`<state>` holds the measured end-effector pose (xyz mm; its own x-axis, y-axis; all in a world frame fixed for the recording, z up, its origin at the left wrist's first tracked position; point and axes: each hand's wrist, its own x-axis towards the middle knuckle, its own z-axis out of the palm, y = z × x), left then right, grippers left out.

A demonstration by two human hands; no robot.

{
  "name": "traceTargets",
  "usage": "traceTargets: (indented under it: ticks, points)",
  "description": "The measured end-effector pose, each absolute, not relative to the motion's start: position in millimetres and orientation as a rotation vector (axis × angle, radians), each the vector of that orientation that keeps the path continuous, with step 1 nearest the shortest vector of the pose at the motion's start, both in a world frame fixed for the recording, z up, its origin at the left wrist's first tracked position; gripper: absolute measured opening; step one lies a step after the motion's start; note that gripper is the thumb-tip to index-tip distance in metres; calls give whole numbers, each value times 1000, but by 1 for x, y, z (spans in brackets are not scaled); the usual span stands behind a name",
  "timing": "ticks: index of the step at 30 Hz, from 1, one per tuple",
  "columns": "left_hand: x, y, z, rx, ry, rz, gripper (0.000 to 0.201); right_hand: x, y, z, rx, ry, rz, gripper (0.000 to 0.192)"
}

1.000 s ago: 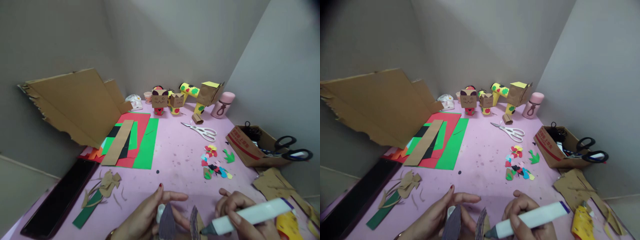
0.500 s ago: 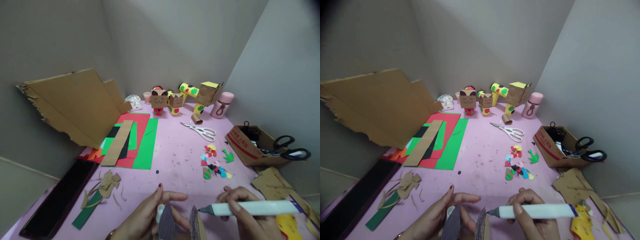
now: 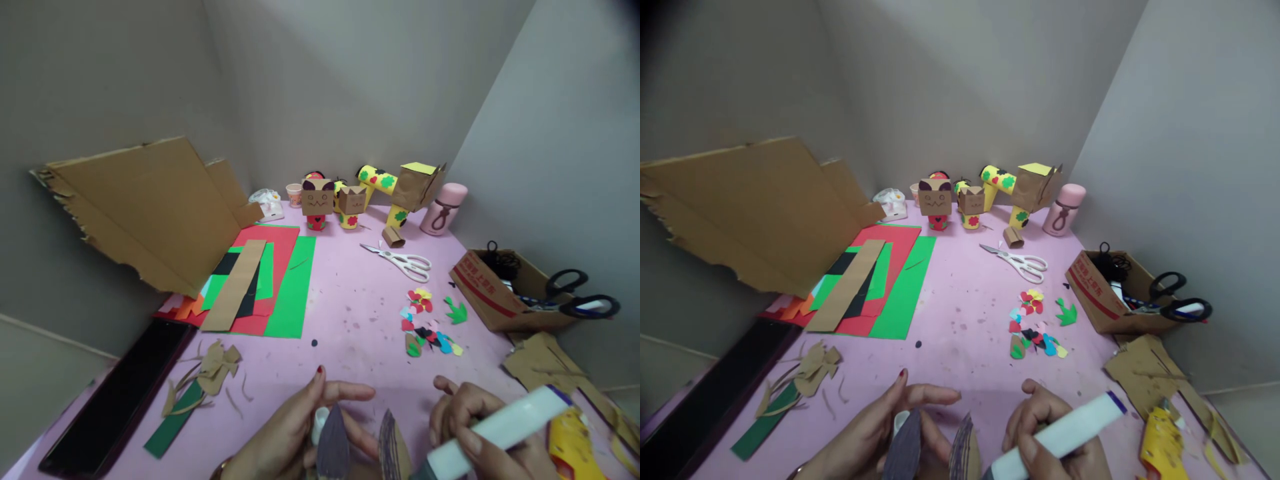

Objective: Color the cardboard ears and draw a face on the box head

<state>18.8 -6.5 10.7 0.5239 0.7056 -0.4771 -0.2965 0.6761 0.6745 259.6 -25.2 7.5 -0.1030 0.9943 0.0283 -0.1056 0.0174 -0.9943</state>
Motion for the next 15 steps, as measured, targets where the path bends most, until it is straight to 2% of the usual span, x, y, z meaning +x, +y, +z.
traceTargets:
  ticks: [4,15]
  points:
    - [19,-7,10,561,797,644,65,273,-22,-6,-1038,-1300,1368,16]
    - [18,-7,10,571,801,633,65,267,-17,-9,-1074,-1173,1210,14]
